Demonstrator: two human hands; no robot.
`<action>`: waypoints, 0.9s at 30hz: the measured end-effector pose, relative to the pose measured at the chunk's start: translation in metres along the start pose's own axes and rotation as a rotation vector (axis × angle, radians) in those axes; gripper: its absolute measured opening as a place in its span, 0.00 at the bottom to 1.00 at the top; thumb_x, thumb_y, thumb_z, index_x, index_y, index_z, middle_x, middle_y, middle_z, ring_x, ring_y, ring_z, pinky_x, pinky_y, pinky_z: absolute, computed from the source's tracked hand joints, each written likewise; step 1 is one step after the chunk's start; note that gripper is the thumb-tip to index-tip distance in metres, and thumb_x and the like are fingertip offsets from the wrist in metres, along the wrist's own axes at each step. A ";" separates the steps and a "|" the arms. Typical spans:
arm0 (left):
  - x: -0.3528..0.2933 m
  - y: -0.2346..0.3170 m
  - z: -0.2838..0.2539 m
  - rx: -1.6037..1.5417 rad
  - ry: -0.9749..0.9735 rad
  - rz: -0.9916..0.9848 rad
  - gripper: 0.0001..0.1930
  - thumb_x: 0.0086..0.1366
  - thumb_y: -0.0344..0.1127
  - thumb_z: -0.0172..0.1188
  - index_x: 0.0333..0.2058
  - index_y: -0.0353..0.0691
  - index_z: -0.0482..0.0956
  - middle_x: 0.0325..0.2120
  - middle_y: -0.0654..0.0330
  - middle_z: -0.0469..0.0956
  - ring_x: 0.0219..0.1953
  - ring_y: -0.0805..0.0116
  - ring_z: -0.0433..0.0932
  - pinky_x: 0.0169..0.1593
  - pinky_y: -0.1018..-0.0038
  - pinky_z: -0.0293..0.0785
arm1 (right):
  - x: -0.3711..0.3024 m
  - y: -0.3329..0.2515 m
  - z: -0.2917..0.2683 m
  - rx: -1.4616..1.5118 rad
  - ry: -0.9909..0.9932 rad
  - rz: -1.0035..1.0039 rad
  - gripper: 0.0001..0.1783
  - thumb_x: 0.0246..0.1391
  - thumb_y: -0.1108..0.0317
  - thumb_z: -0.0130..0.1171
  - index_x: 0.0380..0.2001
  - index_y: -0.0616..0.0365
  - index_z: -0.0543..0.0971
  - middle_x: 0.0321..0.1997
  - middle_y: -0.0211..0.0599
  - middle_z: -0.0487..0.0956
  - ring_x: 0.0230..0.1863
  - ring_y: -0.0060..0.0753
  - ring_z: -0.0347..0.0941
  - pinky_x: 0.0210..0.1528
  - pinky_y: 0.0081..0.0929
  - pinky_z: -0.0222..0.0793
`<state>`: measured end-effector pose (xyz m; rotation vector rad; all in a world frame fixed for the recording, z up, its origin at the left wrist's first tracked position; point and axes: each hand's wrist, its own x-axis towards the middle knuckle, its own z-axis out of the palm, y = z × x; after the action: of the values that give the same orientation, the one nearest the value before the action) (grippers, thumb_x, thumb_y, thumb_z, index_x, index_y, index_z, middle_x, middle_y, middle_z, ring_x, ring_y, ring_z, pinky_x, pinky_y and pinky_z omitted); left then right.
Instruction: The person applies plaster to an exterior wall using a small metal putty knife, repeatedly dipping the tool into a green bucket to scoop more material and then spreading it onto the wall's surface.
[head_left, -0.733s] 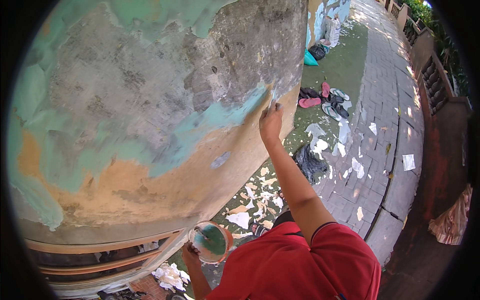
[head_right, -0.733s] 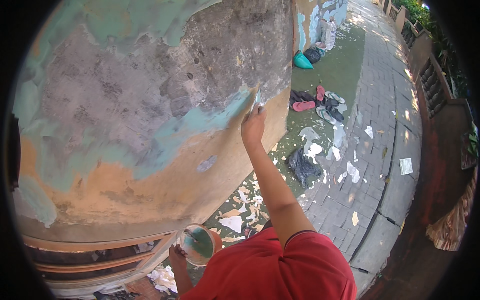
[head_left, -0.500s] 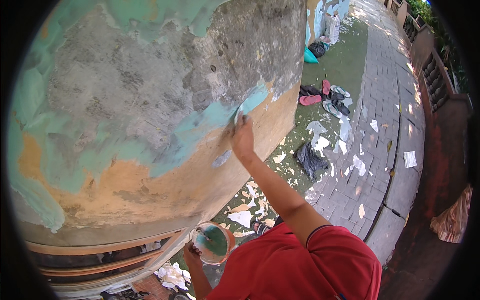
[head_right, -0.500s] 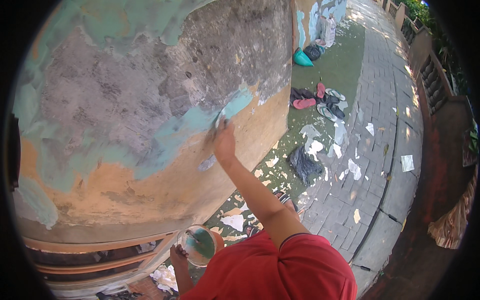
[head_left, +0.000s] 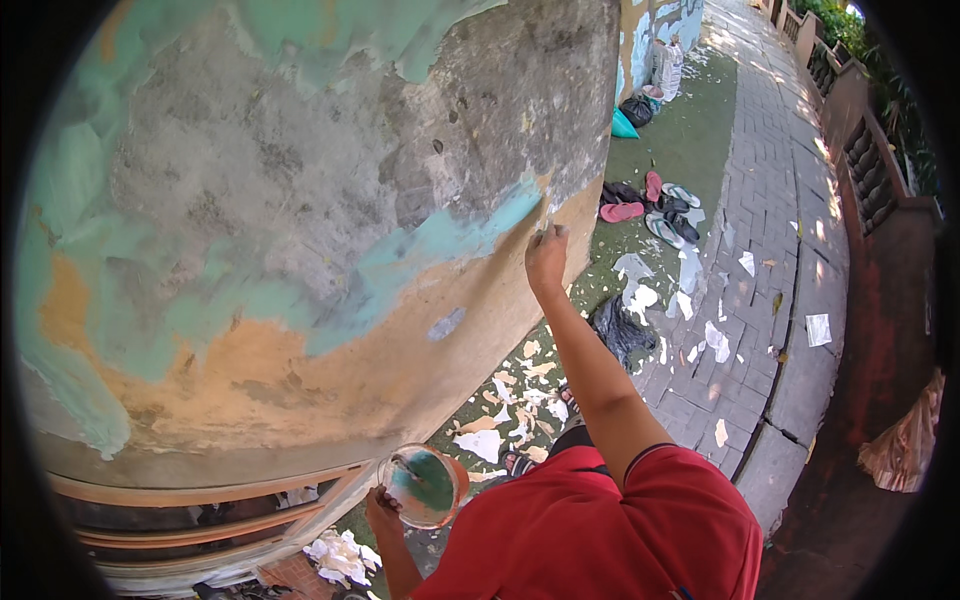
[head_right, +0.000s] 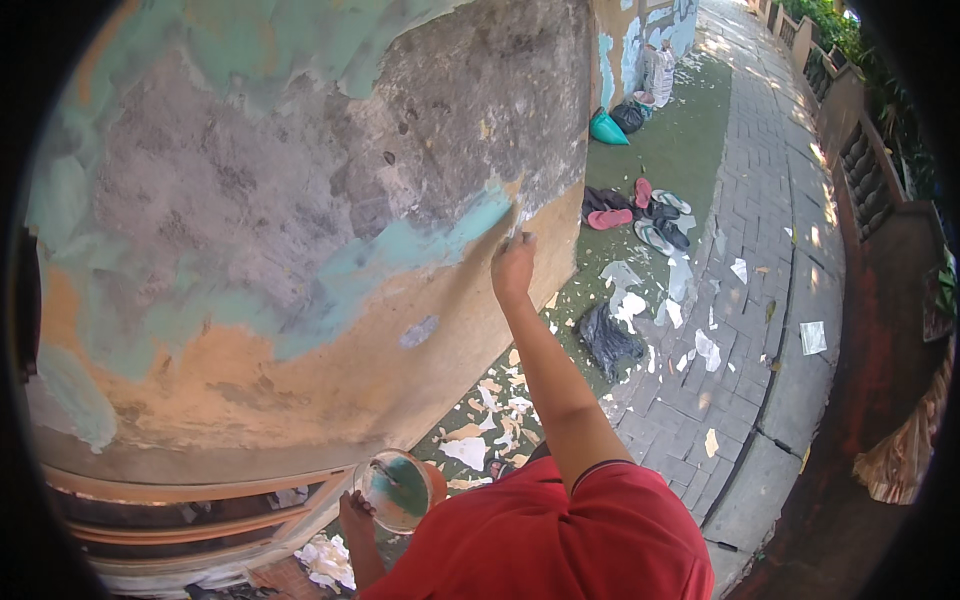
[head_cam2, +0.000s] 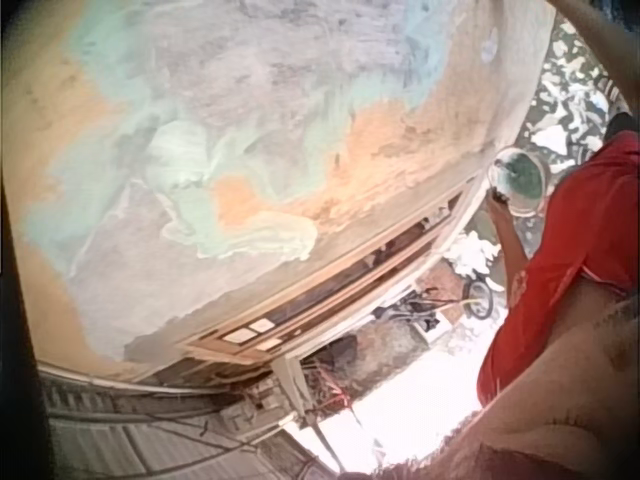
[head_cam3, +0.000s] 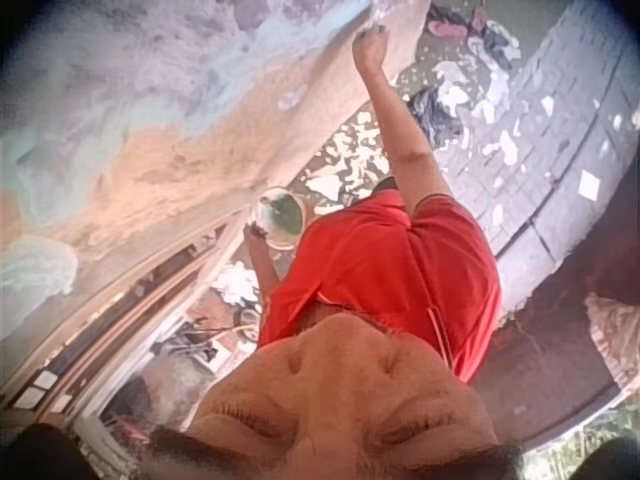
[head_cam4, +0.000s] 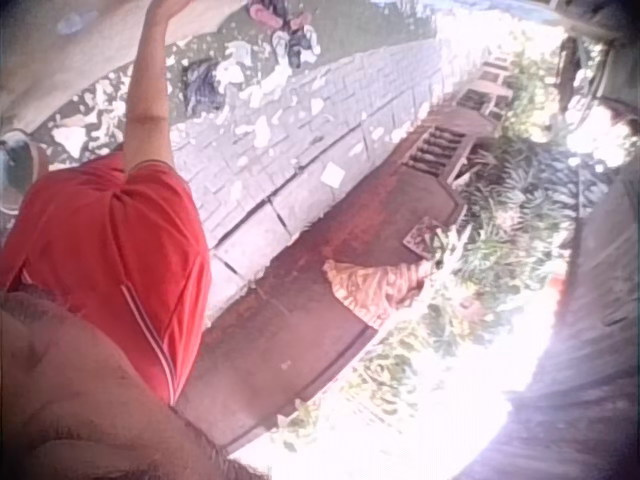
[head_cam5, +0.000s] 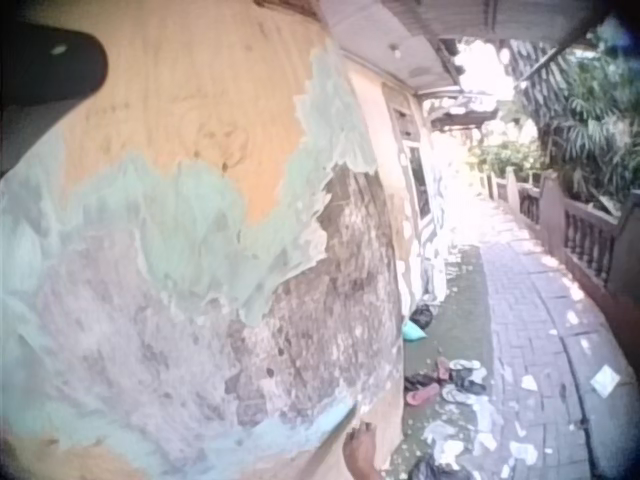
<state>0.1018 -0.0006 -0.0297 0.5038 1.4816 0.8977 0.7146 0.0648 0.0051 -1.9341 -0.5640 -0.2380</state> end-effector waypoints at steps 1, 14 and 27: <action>-0.001 0.001 0.002 0.001 -0.002 0.001 0.16 0.62 0.49 0.54 0.32 0.40 0.74 0.19 0.66 0.68 0.19 0.73 0.66 0.22 0.75 0.63 | -0.002 0.002 0.007 0.015 0.001 -0.044 0.23 0.52 0.76 0.50 0.53 0.74 0.66 0.45 0.61 0.68 0.43 0.59 0.68 0.44 0.45 0.68; 0.000 -0.008 0.012 0.047 -0.007 -0.003 0.17 0.63 0.51 0.53 0.33 0.40 0.74 0.19 0.66 0.68 0.19 0.73 0.67 0.22 0.74 0.63 | -0.054 -0.041 -0.045 0.183 -0.071 -0.011 0.10 0.54 0.76 0.50 0.38 0.72 0.71 0.37 0.58 0.69 0.36 0.58 0.68 0.39 0.44 0.68; -0.005 -0.008 0.026 0.046 -0.013 -0.021 0.17 0.62 0.50 0.54 0.33 0.39 0.74 0.20 0.66 0.68 0.19 0.73 0.66 0.21 0.74 0.62 | -0.044 -0.044 -0.010 0.220 -0.120 -0.144 0.09 0.53 0.76 0.50 0.36 0.72 0.70 0.38 0.60 0.70 0.37 0.65 0.68 0.40 0.49 0.67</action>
<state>0.1289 -0.0035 -0.0312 0.5265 1.4960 0.8437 0.6558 0.0578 0.0271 -1.7046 -0.7773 -0.1449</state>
